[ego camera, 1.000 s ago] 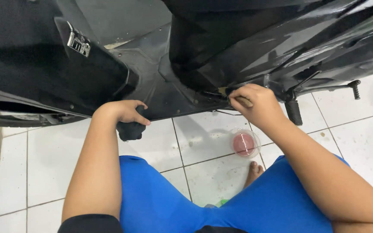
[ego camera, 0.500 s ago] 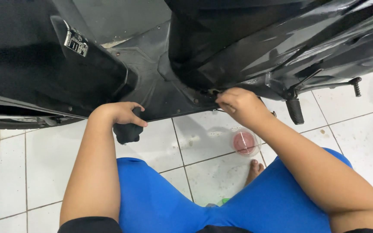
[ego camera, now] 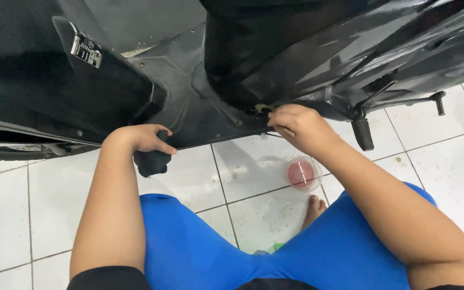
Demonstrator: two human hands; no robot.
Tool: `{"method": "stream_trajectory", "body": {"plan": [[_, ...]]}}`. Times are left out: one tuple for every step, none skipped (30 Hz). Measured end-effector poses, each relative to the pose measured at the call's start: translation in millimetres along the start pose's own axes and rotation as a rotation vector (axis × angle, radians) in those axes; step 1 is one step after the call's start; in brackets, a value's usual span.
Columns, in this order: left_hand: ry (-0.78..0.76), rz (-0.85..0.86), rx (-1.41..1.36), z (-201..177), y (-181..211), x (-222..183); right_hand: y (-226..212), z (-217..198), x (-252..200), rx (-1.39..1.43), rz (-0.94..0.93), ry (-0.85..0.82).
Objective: The person sits on the floor and uses a brush to scrub the lower side panel of a black scooter. They repeatedly dip the brush into a small container of pink liquid on the floor to apply the cleaning solution to the scooter's bodywork.
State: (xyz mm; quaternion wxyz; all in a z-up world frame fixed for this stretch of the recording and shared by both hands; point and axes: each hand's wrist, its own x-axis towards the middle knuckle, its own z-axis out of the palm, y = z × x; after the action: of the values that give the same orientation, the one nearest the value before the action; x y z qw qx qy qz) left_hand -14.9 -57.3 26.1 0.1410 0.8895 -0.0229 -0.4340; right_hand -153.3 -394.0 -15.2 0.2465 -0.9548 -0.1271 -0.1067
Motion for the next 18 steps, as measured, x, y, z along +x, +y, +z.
{"method": "stream_trajectory", "body": {"plan": [[0.007, -0.009, -0.018, 0.9, 4.1, -5.9, 5.3, 0.3, -0.4, -0.009, 0.021, -0.019], [0.014, -0.018, -0.035, 1.3, 7.8, -11.9, 10.3, 0.9, -0.4, -0.018, 0.042, -0.039], [0.015, -0.018, -0.036, 1.0, 7.0, -8.0, 14.5, -6.4, -2.5, -0.018, 0.041, -0.038], [0.012, -0.007, -0.024, 0.5, 6.0, -4.0, 18.7, -13.4, -4.4, -0.036, 0.107, -0.089], [0.007, 0.003, -0.012, 1.0, 5.1, 0.3, 23.2, -20.5, -7.2, -0.054, 0.173, -0.14], [0.006, 0.003, -0.013, 0.8, 2.6, 4.1, 21.7, -26.4, -8.0, -0.054, 0.174, -0.141], [0.008, 0.004, -0.012, 1.1, -0.3, 7.6, 20.4, -32.4, -8.3, -0.078, 0.21, -0.16], [0.011, 0.005, -0.012, 1.6, -2.9, 11.1, 19.3, -38.5, -8.7, -0.102, 0.247, -0.178], [0.007, 0.006, -0.014, 1.8, -7.6, 16.0, 14.8, -31.9, -5.9, -0.104, 0.249, -0.181], [0.017, -0.002, -0.018, 2.3, -11.7, 20.8, 10.7, -25.6, -3.4, -0.055, 0.208, -0.145], [0.027, -0.009, -0.016, 1.2, -14.5, 25.7, 6.5, -19.6, -1.3, -0.005, 0.171, -0.105], [0.024, -0.005, -0.012, 1.6, -9.2, 21.3, 8.1, -18.9, -0.9, -0.007, 0.177, -0.103], [0.02, -0.009, -0.024, 0.8, -5.6, 15.9, 8.6, -16.9, 0.4, 0.001, 0.183, -0.109], [0.016, -0.013, -0.037, -0.2, -2.5, 10.3, 8.5, -14.9, 1.9, 0.008, 0.188, -0.115], [0.02, -0.012, -0.035, 0.1, -2.8, 12.2, 9.2, -24.3, 1.3, 0.009, 0.187, -0.111], [0.015, -0.003, -0.027, 0.2, -3.4, 14.2, 9.7, -33.5, 0.9, -0.037, 0.233, -0.156], [0.01, 0.006, -0.022, 1.4, -4.4, 16.5, 10.6, -42.8, 0.6, -0.084, 0.277, -0.204], [0.012, 0.006, -0.023, -0.2, -2.6, 14.4, 11.6, -46.7, 0.0, -0.085, 0.275, -0.203]]}}
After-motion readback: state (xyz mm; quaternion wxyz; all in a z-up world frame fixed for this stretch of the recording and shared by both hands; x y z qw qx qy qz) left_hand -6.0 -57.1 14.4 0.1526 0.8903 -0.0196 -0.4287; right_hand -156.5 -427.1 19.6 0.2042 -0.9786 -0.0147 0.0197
